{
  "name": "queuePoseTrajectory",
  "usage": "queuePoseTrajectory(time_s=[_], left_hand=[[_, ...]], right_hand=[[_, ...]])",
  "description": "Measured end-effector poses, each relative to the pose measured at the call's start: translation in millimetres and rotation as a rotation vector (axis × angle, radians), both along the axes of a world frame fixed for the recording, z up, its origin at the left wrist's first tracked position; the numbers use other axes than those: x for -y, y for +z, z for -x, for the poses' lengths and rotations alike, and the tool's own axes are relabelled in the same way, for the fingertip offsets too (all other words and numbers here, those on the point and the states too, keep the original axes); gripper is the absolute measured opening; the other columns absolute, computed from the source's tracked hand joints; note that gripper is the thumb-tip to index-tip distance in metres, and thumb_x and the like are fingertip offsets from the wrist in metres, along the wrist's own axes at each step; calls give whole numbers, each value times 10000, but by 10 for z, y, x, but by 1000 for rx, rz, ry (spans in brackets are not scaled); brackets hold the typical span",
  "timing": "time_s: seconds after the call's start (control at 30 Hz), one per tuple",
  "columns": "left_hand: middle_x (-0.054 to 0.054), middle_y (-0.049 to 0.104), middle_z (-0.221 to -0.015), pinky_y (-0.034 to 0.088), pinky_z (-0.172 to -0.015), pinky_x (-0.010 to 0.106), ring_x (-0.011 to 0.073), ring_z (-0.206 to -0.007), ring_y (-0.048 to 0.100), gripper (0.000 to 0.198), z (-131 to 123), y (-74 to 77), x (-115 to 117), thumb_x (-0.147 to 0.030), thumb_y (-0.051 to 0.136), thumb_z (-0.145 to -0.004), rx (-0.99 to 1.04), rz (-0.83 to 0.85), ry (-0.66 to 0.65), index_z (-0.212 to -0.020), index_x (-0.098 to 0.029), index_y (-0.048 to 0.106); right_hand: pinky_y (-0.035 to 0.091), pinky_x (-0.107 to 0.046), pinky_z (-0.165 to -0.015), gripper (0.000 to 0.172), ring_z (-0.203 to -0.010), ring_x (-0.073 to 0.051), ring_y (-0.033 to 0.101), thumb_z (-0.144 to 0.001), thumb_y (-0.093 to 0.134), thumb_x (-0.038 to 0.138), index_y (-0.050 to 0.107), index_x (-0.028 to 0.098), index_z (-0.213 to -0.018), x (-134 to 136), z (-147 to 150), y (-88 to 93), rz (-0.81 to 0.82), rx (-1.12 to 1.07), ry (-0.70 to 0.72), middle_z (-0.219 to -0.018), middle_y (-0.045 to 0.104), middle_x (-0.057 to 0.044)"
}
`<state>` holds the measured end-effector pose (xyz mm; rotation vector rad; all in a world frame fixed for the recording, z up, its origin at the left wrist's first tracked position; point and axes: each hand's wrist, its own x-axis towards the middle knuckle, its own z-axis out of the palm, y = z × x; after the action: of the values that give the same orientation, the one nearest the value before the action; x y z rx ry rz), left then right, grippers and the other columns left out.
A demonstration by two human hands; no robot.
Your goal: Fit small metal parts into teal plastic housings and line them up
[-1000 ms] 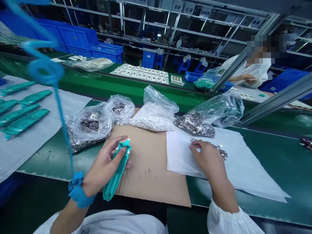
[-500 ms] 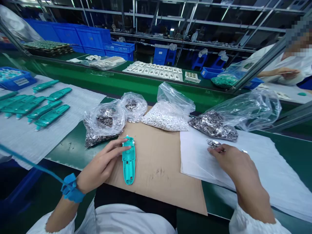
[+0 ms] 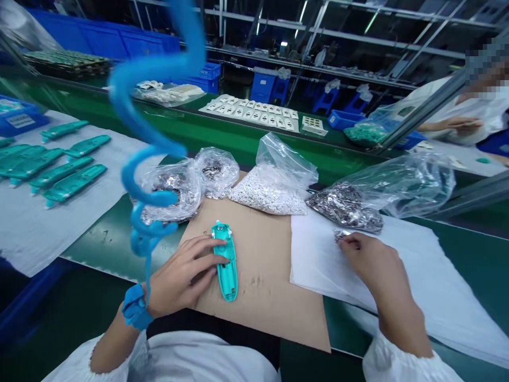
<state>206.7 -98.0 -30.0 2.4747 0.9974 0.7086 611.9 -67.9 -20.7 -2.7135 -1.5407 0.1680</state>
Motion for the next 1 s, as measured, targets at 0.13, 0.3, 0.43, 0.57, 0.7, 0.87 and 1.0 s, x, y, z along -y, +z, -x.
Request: queuePoseTrajectory(time_s=[0.13, 0.3, 0.43, 0.57, 0.7, 0.87, 1.0], left_hand=[[74, 578, -1351, 434, -1086, 480, 273, -1291, 501, 248, -3, -36, -5, -177, 490, -969, -1, 42, 8, -1181, -234, 606], [55, 580, -1361, 420, -1094, 492, 281, -1313, 483, 258, 11, -53, 1, -180, 508, -953, -27, 51, 3, -1182, -255, 600], [52, 580, -1369, 417, -1101, 495, 283, -1317, 485, 272, 9, -53, -3, -181, 504, -952, -39, 48, 12, -1191, -261, 605], [60, 590, -1357, 430, -1087, 492, 288, -1307, 492, 272, 10, -36, 1, -193, 517, -944, -39, 50, 1, -1191, -256, 610], [77, 591, -1362, 412, -1103, 498, 306, -1330, 466, 284, 5, -2, 5, -260, 578, -928, -44, 37, -17, -1209, -241, 619], [78, 597, -1362, 398, -1117, 495, 309, -1323, 470, 326, -5, 30, 13, -319, 656, -898, -50, 59, -21, -1210, -227, 633], [74, 614, -1340, 407, -1106, 496, 312, -1315, 480, 299, -8, 34, 20, -325, 653, -901, -52, 69, -13, -1185, -230, 649]], right_hand=[[387, -329, -643, 156, -759, -272, 631, -797, 525, 377, 628, 264, -824, 93, 28, 61, -86, 2, 43, -869, 729, -56], [390, -329, -633, 229, -716, -275, 643, -708, 560, 462, 626, 254, -779, 151, 62, 152, -166, -28, 23, -833, 731, -52], [397, -336, -626, 301, -693, -277, 653, -742, 545, 517, 672, 250, -799, 171, 105, 223, -176, -76, 64, -839, 746, -57], [407, -326, -623, 331, -708, -260, 665, -817, 528, 519, 701, 253, -912, 292, 333, 259, -170, -131, 170, -952, 754, -59], [375, -285, -520, 233, -508, -173, 555, -866, 544, 458, 669, 261, -866, 487, 848, 238, -186, -290, 473, -698, 683, -11], [445, -256, -589, 127, -622, -145, 603, -901, 515, 266, 625, 255, -965, 573, 1362, 204, -138, -439, 697, -822, 682, 7], [512, -272, -705, 299, -792, -158, 673, -978, 414, 270, 686, 264, -1099, 533, 1422, 185, -116, -536, 751, -1015, 696, -36]])
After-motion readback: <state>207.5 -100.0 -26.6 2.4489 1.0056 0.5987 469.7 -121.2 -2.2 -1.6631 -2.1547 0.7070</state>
